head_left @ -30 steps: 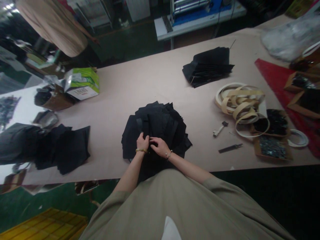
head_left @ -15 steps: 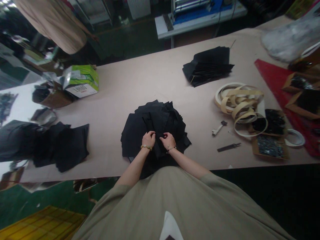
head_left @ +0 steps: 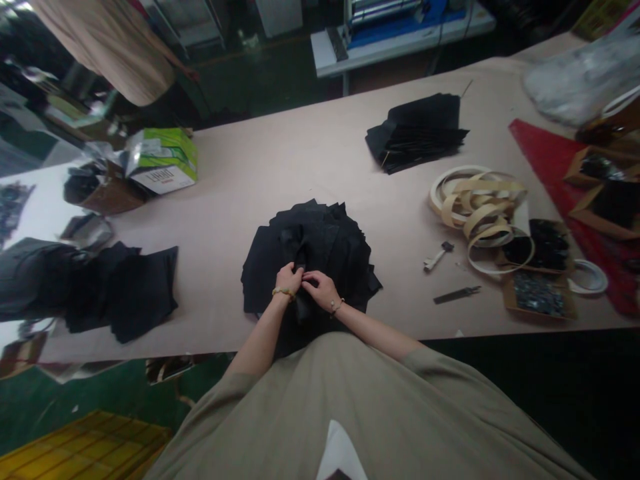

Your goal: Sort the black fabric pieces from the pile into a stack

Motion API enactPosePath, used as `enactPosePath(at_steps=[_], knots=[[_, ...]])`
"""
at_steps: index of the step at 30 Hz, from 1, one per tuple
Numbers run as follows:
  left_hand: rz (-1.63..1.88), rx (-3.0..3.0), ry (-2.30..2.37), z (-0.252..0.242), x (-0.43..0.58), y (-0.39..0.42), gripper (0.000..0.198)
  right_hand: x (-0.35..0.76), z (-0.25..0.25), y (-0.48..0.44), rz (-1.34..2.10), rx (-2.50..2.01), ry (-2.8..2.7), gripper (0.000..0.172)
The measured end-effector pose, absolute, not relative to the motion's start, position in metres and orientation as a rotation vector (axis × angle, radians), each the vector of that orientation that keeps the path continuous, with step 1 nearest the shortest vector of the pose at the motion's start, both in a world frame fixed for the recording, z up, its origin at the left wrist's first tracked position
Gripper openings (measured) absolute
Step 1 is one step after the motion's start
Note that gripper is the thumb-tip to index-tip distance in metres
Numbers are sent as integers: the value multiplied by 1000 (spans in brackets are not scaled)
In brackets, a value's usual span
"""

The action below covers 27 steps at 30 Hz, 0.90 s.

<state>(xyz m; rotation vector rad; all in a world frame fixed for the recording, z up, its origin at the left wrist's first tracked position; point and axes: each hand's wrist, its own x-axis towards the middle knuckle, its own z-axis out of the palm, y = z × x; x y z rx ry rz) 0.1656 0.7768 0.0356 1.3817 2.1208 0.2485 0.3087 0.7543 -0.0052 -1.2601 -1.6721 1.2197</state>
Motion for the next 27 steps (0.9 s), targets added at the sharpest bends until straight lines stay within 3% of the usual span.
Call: enactPosePath(at_steps=[5, 11, 16, 22, 27], knots=[[210, 1618, 2329, 73, 151, 776, 65, 315, -30, 763, 1256, -1622, -1215, 35], [-64, 1748, 2024, 47, 190, 789, 42, 312, -51, 779, 1351, -1707, -936, 30], [215, 1598, 2066, 14, 199, 790, 34, 306, -59, 788, 1334, -1781, -930, 32], [412, 1427, 2033, 13, 187, 790, 30, 304, -47, 789, 1383, -1772, -980, 26], [423, 1302, 2074, 9, 177, 792, 35, 304, -29, 775, 1478, -1448, -1313, 32]])
